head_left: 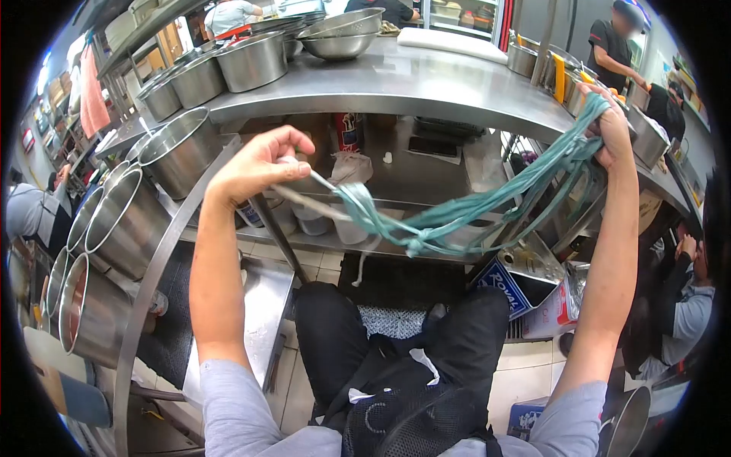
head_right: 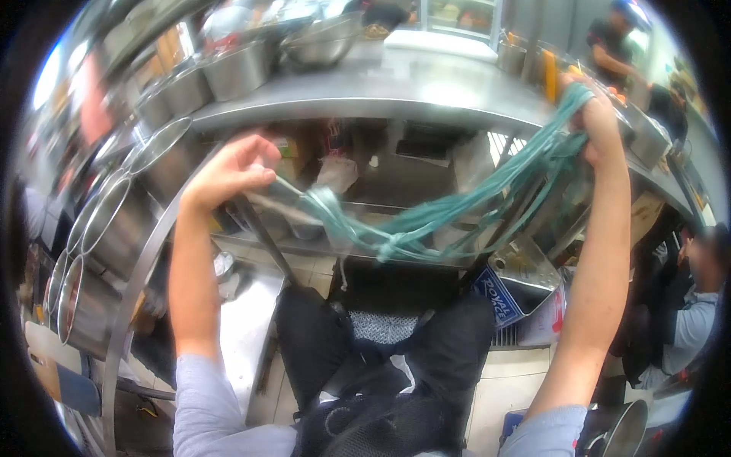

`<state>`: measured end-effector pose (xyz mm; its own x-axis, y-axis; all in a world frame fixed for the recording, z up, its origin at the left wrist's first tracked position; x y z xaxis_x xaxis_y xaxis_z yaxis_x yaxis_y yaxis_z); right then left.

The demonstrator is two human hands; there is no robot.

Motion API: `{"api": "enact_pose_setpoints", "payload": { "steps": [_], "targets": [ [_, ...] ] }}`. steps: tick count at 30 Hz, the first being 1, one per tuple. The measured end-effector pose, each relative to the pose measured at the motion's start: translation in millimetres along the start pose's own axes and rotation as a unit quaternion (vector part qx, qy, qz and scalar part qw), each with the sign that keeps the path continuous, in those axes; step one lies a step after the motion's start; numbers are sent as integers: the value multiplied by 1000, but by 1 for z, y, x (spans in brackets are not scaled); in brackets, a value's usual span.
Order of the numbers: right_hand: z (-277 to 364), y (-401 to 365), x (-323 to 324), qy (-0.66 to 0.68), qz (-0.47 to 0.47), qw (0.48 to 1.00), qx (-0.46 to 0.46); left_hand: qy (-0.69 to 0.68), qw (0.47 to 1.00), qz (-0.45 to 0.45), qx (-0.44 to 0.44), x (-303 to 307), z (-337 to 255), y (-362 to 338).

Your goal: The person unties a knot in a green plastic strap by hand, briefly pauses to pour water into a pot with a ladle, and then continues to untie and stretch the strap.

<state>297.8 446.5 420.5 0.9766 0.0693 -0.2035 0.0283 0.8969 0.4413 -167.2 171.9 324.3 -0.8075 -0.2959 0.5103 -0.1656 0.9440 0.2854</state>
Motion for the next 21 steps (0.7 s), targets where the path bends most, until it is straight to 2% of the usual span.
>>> {"api": "enact_pose_setpoints", "payload": {
  "steps": [2, 6, 7, 8, 10, 12, 14, 16, 17, 18, 19, 20, 21],
  "targets": [
    [-8, 0, -12, -69, 49, 996, 7, -39, 999, -9, -28, 5, -21, 1],
    [-20, -27, -49, -143, 140, 980, 0, -269, 957, -42, -95, 7, -63, -4],
    [-27, -39, -63, -135, 160, 978, -7, -281, 953, -12, -116, 2, -74, -5],
    [-27, -51, -74, -203, 173, 964, 13, -293, 946, 17, -137, -2, -83, -6],
    [-30, -87, -101, -261, 253, 931, 23, -316, 937, 17, -150, -12, -99, -6],
    [-37, -109, -122, -265, 324, 908, 33, -337, 928, 16, -160, -13, -111, -7],
    [-41, -121, -131, -258, 355, 898, 31, -255, 950, 42, -174, -20, -118, -7],
    [-34, -122, -141, -243, 364, 896, 78, -215, 965, 73, -133, -23, -105, -6],
    [-22, -118, -139, -221, 363, 902, 78, -107, 988, 63, -91, -27, -92, -6],
    [-13, -103, -134, -216, 329, 912, 114, 3, 997, 55, -49, -30, -78, -6],
    [7, -92, -126, -180, 272, 937, 124, 28, 999, 18, -37, -31, -61, -7],
    [28, -77, -113, -188, 184, 953, 150, 91, 995, 28, 8, -32, -45, -11],
    [27, -38, -92, -172, 149, 965, 128, 96, 995, 32, -11, -38, -21, -11]
  ]
}}
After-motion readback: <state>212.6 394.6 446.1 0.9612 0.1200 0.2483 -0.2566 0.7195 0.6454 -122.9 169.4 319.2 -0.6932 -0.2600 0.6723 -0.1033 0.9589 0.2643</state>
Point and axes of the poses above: each hand's wrist, its own y-axis towards the middle knuckle, its own x-axis out of the back of the hand, z = x × y, the point moved 9 cm from there along y, towards the middle knuckle, and after that the axes turned 8 degrees about -z, right-handed, at the moved point
